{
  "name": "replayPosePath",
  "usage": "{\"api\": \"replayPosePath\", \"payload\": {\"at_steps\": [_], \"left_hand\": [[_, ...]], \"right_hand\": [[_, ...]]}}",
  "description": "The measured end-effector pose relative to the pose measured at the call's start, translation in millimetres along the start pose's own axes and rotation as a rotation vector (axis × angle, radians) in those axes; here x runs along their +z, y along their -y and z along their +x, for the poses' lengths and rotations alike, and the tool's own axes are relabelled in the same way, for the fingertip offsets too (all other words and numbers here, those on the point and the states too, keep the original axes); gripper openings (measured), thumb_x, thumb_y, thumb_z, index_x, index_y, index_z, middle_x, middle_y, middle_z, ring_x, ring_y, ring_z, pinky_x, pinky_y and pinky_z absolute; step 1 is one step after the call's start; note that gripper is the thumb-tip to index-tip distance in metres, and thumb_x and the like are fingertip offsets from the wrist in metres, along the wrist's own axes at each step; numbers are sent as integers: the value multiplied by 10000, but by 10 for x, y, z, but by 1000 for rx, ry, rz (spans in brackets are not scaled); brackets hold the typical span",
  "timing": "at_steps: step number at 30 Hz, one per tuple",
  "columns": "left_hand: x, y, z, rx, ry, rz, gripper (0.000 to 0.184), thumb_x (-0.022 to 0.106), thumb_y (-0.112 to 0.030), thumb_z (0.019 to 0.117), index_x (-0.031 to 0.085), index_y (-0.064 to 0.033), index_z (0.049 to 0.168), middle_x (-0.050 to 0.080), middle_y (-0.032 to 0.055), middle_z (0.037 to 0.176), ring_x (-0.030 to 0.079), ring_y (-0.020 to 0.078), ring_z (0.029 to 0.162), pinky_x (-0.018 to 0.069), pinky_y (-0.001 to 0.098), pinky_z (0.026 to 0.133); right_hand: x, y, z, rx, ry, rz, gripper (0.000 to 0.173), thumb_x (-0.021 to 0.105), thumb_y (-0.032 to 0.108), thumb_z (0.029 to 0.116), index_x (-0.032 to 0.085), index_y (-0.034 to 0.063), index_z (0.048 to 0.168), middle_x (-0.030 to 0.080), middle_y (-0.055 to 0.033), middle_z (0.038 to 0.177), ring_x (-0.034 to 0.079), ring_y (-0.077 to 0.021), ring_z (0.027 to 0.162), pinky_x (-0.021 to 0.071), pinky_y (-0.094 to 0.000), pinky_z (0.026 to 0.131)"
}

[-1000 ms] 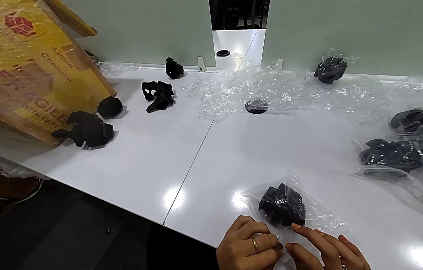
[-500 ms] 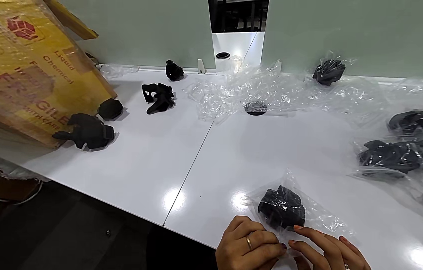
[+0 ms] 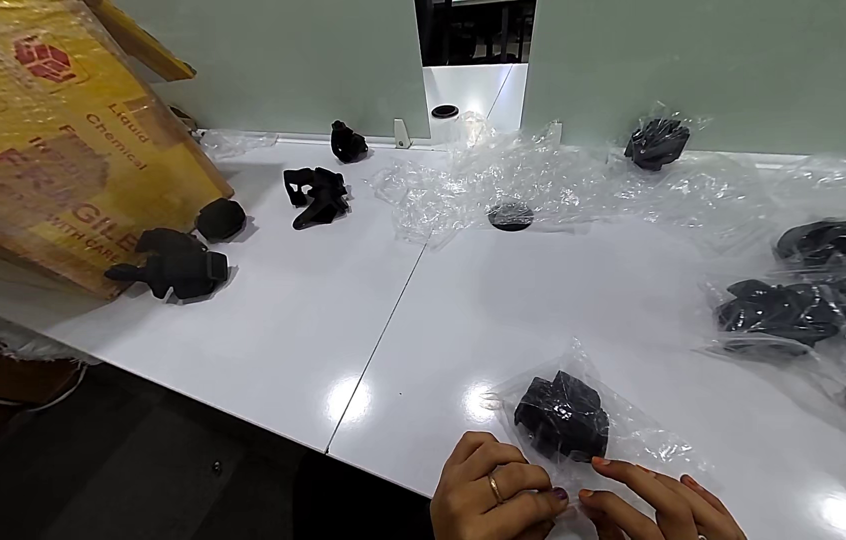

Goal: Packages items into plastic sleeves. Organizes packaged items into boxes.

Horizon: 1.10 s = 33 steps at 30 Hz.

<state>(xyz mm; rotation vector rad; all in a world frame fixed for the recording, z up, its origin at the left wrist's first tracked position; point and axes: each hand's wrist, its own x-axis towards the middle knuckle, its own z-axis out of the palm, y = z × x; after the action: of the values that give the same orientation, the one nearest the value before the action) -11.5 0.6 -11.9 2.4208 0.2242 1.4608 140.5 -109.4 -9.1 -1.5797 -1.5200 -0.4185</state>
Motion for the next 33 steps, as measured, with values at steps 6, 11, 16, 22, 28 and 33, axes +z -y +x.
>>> {"api": "replayPosePath", "payload": {"at_steps": [6,11,16,22,28,33], "left_hand": [[7,-17,6,30,16,-54,62,652,-156,981,698,-122,954,682,-11,986,597,111,982,422,227,965],[0,-7,17,55,46,-76,74,633,-139,985,689,-111,946,683,-2,979,594,118,981,409,228,978],[5,-23,26,-3,25,-26,81,601,-170,1006,652,-126,960,652,-2,965,590,116,969,426,218,957],[-13,-35,43,-36,51,-30,104,615,-241,991,645,-142,986,656,-10,979,592,117,990,422,233,973],[-6,-17,48,-5,100,-21,105,638,-230,989,676,-138,956,690,-11,955,605,125,995,415,250,978],[6,-22,49,2,101,-6,103,611,-184,995,666,-122,934,689,5,949,605,137,993,414,247,980]], "right_hand": [[-4,27,3,-1,34,-13,193,410,266,1091,535,221,950,619,49,1147,509,-95,1189,197,-317,1140],[-7,19,-4,-23,41,-47,173,417,229,1071,539,228,948,597,52,1080,501,-101,1154,168,-327,1149],[-26,24,15,71,86,14,232,402,375,1095,569,239,1008,596,53,1138,488,-98,1197,178,-339,1137],[-22,11,7,72,70,16,179,384,266,1090,525,239,983,593,48,1138,491,-113,1180,208,-338,1115],[-20,14,-22,17,44,-10,188,423,230,1057,564,238,933,603,57,1051,510,-99,1136,176,-334,1144],[-18,19,-21,13,33,-6,192,462,208,1036,599,223,903,613,52,976,521,-101,1083,165,-331,1142]]}}
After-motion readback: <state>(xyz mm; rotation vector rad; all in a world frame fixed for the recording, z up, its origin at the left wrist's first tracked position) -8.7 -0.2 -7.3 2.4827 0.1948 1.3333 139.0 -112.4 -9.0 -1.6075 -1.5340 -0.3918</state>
